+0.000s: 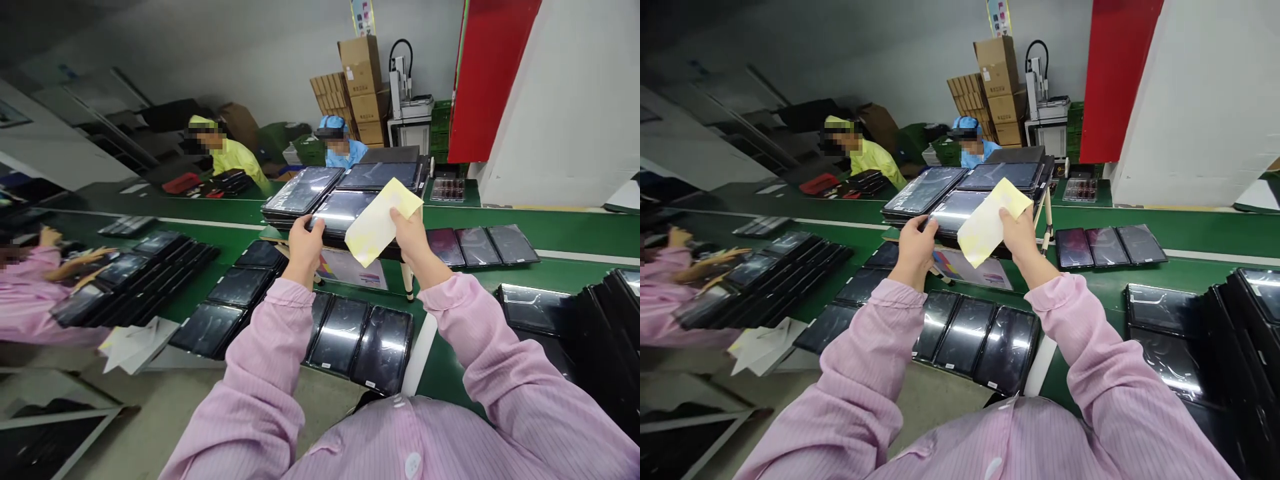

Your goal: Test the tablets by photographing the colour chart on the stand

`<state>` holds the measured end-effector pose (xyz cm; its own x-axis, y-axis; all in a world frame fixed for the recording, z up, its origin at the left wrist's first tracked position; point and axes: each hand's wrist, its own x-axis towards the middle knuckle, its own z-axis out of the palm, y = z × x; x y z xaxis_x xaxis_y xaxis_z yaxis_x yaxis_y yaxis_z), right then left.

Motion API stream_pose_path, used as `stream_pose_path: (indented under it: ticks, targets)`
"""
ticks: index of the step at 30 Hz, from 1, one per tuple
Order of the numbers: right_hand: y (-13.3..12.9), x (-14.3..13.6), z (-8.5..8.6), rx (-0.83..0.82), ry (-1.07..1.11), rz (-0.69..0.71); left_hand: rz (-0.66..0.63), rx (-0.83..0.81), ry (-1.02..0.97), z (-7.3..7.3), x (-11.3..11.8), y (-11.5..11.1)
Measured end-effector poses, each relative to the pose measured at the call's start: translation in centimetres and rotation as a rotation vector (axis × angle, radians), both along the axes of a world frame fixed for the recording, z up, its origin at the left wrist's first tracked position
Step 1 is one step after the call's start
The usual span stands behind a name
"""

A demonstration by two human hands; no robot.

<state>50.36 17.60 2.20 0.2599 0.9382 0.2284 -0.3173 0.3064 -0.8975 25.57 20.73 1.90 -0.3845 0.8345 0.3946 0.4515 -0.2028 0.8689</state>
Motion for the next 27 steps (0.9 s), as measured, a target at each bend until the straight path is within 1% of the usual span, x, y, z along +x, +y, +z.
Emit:
stream_pose_path:
  ticks: [3, 6, 10, 12, 15, 17, 19, 21, 22, 23, 24, 25, 26, 27]
  targets:
    - [-0.6, -0.5, -0.2, 0.025, -0.02, -0.05, -0.043, 0.019, 0.001, 0.1, -0.2, -0.3]
    - [-1.3, -0.7, 0.1, 0.048, -0.027, -0.063, -0.073, 0.039, 0.011, 0.5, -0.2, -0.1]
    - [-2.0, -0.1, 0.2, 0.074, -0.043, -0.068, -0.092, 0.042, 0.056, 0.7, 0.2, -0.1]
    - [-2.1, 0.7, 0.1, 0.056, -0.06, -0.081, -0.085, 0.03, 0.094, 0.7, 0.6, -0.2]
    - [-1.9, 2.8, 0.2, 0.002, -0.091, -0.102, -0.066, 0.012, 0.147, 0.9, 1.2, -0.2]
    - [-1.4, 4.4, 1.0, -0.011, -0.109, -0.126, -0.052, 0.009, 0.169, 1.2, 1.4, -0.1]
    - [-0.2, 6.0, 2.5, 0.033, -0.136, -0.144, -0.037, 0.028, 0.18, 1.4, 1.4, -0.8]
    - [1.4, 7.0, 4.7, 0.106, -0.166, -0.106, -0.031, 0.108, 0.207, 0.9, 1.3, -2.9]
    - [2.4, 7.3, 5.9, 0.138, -0.177, -0.053, -0.042, 0.157, 0.239, 0.2, 1.3, -4.6]
    - [3.4, 7.2, 7.0, 0.15, -0.188, 0.018, -0.063, 0.209, 0.281, -0.8, 1.3, -6.6]
    - [4.4, 6.9, 8.1, 0.133, -0.204, 0.089, -0.095, 0.236, 0.332, -2.1, 1.3, -8.9]
    - [5.3, 6.4, 9.0, 0.092, -0.241, 0.134, -0.148, 0.225, 0.396, -3.6, 1.3, -11.4]
    - [6.2, 5.7, 9.8, 0.037, -0.295, 0.143, -0.195, 0.204, 0.431, -5.2, 1.3, -14.0]
    - [6.9, 4.9, 10.4, -0.02, -0.357, 0.123, -0.24, 0.175, 0.459, -6.9, 1.2, -16.5]
